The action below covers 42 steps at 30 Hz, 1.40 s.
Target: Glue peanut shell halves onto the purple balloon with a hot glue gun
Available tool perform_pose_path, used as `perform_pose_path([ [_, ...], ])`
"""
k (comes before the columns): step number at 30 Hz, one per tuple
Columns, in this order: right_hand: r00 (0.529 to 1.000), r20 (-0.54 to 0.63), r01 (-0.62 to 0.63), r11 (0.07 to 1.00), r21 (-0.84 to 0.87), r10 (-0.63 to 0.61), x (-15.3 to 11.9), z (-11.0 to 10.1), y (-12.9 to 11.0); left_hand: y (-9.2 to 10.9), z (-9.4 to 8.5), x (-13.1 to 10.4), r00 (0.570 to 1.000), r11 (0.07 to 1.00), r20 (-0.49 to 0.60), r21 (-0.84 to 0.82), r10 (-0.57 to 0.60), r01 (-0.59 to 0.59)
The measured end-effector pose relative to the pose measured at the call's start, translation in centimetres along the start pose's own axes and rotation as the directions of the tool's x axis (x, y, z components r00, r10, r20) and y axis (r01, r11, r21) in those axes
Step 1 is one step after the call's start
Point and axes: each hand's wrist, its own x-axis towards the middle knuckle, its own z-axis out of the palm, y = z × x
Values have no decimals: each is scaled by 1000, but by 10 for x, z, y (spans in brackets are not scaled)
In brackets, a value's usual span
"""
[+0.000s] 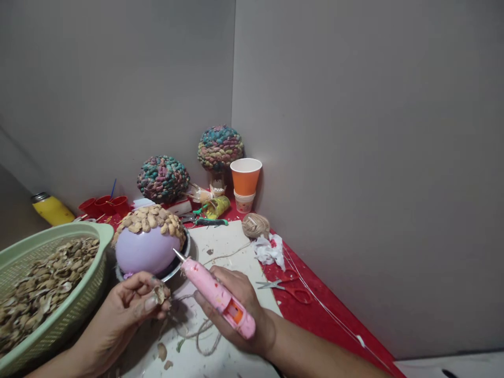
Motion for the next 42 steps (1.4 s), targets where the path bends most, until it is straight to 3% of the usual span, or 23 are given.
perform_pose_path([
  [5, 1000, 14, -15, 1000, -3, 15, -2, -1, 4, 0, -6, 3, 997, 996, 2, -51, -71, 71],
  [10, 996, 55, 75, 996, -43, -73, -4, 0, 8, 1, -7, 4, 969, 956, 120, -174, -217, 236],
  [13, 996, 40, 77, 996, -42, -75, -3, 1, 7, 0, -7, 4, 953, 936, 186, -218, -239, 278],
  [19, 994, 42, 99, 994, -47, -97, -1, 1, 4, -3, -11, 3, 942, 907, 208, -277, -265, 317],
  [30, 983, 35, 174, 968, 182, -183, -14, 15, 19, 1, -15, 6, 952, 923, 232, -282, -200, 263],
  [42, 963, 33, 258, 951, 173, -267, -10, 13, 18, 1, -14, 5, 958, 924, 179, -273, -224, 267],
])
